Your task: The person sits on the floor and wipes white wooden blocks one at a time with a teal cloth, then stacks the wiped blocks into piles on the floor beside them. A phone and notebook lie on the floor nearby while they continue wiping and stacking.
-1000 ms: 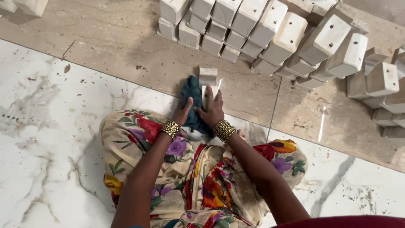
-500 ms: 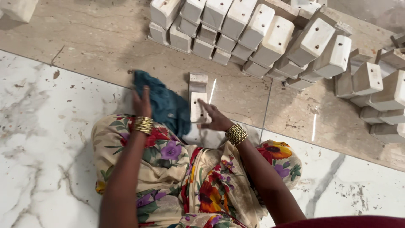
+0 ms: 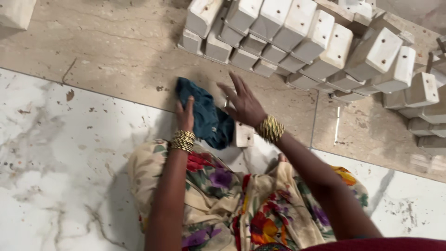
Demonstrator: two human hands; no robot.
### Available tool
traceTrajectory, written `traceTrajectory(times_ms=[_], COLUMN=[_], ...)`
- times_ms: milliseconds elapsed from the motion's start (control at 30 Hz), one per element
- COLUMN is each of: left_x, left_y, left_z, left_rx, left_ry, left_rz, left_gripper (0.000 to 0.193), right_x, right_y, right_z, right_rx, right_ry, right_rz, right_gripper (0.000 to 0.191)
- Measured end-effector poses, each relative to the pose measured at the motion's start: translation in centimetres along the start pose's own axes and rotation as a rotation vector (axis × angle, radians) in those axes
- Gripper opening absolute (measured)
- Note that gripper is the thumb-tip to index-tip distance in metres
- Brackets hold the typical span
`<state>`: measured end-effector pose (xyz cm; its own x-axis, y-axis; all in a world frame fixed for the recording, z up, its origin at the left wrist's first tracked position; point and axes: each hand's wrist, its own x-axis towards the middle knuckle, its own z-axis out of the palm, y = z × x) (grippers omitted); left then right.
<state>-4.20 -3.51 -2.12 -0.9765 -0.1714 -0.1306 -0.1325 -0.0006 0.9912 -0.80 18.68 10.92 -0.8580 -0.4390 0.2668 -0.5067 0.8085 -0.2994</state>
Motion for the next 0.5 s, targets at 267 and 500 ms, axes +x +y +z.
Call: traceTrajectory(times_ms=[267,500], left_x=[1.1,1.5], left_y=[-1.3,-0.9], left_z=[-0.9,-1.1], left_rx=[-0.055,-0.190], left_ry=[-0.014,-0.051], left_rz=[-0.094,-0.091], left_gripper=[0.059,0.050], right_x=[22.6,26.4], right_y=[2.9,4.6], right_z=[3.3,3.0], right_rx=[-0.833,-1.133], right_ry=[0.148,-0.110], right_rz=[-0.358,-0.409], right_gripper=[0.070,0.037])
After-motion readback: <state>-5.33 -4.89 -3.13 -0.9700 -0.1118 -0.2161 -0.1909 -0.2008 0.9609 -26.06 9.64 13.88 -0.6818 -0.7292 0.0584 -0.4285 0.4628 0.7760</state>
